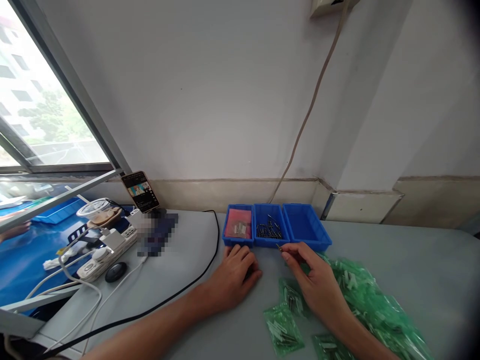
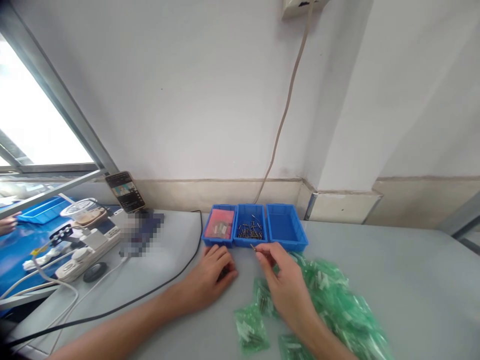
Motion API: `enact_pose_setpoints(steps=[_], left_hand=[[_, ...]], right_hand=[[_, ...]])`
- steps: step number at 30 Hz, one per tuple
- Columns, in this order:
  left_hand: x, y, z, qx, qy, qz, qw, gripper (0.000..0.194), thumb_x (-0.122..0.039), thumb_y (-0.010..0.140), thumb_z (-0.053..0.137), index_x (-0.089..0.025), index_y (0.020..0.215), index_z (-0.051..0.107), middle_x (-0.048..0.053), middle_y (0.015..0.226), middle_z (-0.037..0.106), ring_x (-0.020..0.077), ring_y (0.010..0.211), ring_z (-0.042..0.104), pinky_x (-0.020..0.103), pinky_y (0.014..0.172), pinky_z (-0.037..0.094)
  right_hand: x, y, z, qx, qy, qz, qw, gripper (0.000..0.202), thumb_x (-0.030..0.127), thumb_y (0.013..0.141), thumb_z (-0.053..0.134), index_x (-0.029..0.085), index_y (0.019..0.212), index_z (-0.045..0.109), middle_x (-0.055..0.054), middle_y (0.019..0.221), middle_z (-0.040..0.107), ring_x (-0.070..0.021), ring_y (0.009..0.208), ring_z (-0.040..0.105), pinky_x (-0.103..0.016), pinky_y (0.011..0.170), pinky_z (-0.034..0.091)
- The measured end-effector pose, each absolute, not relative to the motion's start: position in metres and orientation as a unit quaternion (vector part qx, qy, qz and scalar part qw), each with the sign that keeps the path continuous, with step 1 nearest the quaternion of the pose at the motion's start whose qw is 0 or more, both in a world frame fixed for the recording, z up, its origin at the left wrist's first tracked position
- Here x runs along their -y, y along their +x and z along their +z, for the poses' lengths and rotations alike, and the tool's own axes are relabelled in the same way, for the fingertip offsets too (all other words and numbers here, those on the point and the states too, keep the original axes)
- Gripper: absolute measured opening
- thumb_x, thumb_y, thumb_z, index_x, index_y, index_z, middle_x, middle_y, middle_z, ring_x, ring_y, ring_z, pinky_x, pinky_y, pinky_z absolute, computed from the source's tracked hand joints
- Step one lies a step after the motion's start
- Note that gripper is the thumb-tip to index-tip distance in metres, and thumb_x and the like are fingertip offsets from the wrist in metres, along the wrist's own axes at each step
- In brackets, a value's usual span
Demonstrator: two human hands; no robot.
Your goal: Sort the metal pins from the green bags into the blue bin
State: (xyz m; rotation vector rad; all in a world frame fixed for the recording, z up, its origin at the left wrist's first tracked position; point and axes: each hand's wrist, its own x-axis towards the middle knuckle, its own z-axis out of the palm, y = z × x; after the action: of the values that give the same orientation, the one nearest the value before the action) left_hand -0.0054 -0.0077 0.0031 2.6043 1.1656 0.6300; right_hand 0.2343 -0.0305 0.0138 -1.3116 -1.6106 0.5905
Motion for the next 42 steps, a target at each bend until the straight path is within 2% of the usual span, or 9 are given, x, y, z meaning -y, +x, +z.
enact_pose_setpoints(steps=[7,42], left_hand=[[0.007,-0.0056,0.0057,-0.389,0.887,0.209,0.13,0.011,-0.024,0.106,0.06,-0.021,0.098,0.053,0.003,0.101,0.06,0.0227,0.096,0.051,0.038,0.086,0.037],[0.0041,-0.007,0.0034,-0.382,0.885,0.213,0.157,0.012,-0.024,0.105,0.062,-0.021,0.097,0.054,0.002,0.1,0.06,0.0206,0.094,0.053,0.035,0.087,0.043]], right_hand=[[0.0302,0.2341,0.0133,0.651,-0.547,0.245,0.467,0.024,0.045,0.105,0.056,0.027,0.109,0.072,-0.005,0.105,0.076,-0.0252,0.095,0.069,-0.035,0.082,0.054],[0.0301,0.2323,0.0133,0.657,-0.547,0.228,0.466,0.026,0.047,0.103,0.058,0.027,0.107,0.074,-0.006,0.103,0.078,-0.0255,0.092,0.07,-0.034,0.078,0.056]])
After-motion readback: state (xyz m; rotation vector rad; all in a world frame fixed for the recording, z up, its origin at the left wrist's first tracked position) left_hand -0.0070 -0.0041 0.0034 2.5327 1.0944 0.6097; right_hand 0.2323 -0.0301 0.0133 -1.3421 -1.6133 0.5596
